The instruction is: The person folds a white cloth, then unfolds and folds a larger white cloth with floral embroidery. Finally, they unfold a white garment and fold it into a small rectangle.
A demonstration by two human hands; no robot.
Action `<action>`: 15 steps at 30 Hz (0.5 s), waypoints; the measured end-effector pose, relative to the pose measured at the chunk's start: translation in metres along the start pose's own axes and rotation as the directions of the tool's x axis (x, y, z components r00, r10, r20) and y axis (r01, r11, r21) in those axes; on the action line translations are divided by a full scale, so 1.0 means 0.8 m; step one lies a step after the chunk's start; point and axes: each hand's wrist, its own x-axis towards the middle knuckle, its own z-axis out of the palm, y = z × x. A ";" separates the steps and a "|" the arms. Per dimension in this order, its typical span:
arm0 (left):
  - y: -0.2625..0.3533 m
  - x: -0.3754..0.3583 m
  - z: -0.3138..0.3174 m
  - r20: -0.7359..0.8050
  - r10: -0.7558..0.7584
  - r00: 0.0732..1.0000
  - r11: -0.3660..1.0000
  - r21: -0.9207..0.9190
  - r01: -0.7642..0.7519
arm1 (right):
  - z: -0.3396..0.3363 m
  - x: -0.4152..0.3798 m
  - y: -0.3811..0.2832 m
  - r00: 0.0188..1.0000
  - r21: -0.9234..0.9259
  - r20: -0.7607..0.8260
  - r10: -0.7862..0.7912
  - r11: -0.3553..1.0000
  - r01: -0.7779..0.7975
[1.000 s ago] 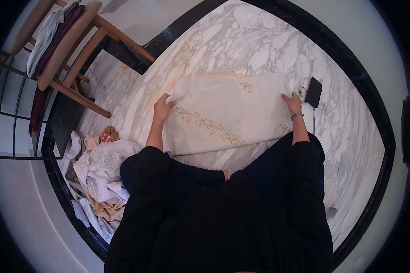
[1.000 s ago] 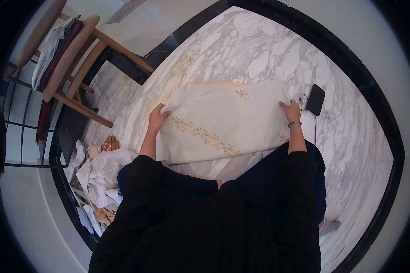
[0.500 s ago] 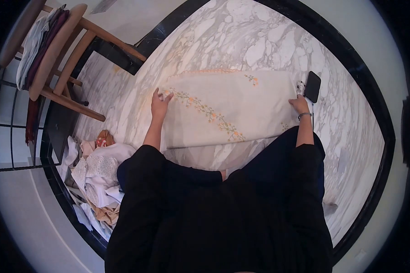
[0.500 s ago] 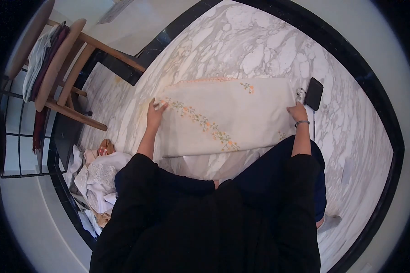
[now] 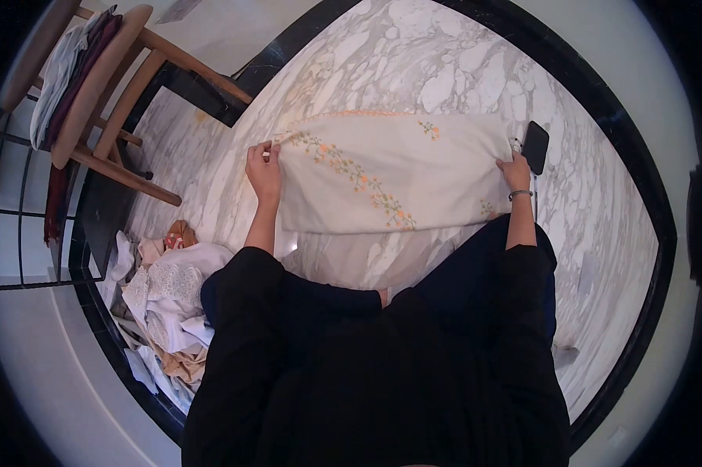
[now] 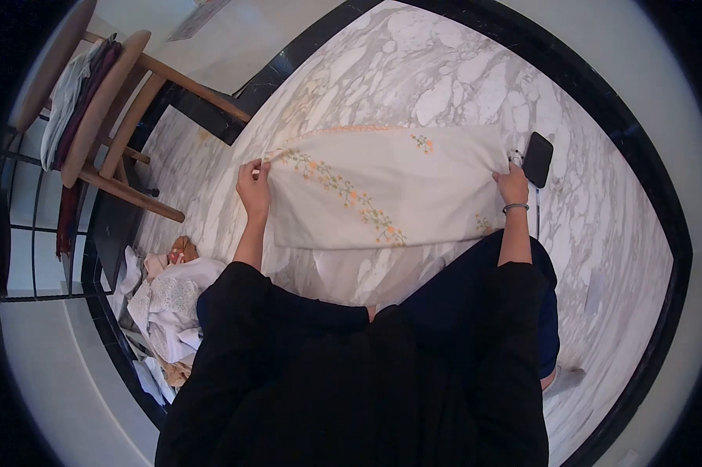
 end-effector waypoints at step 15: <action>-0.052 -0.025 0.006 0.493 -0.430 0.757 0.871 0.447 0.204 | -0.013 -0.003 0.046 0.787 -0.232 0.525 0.324 0.944 -0.234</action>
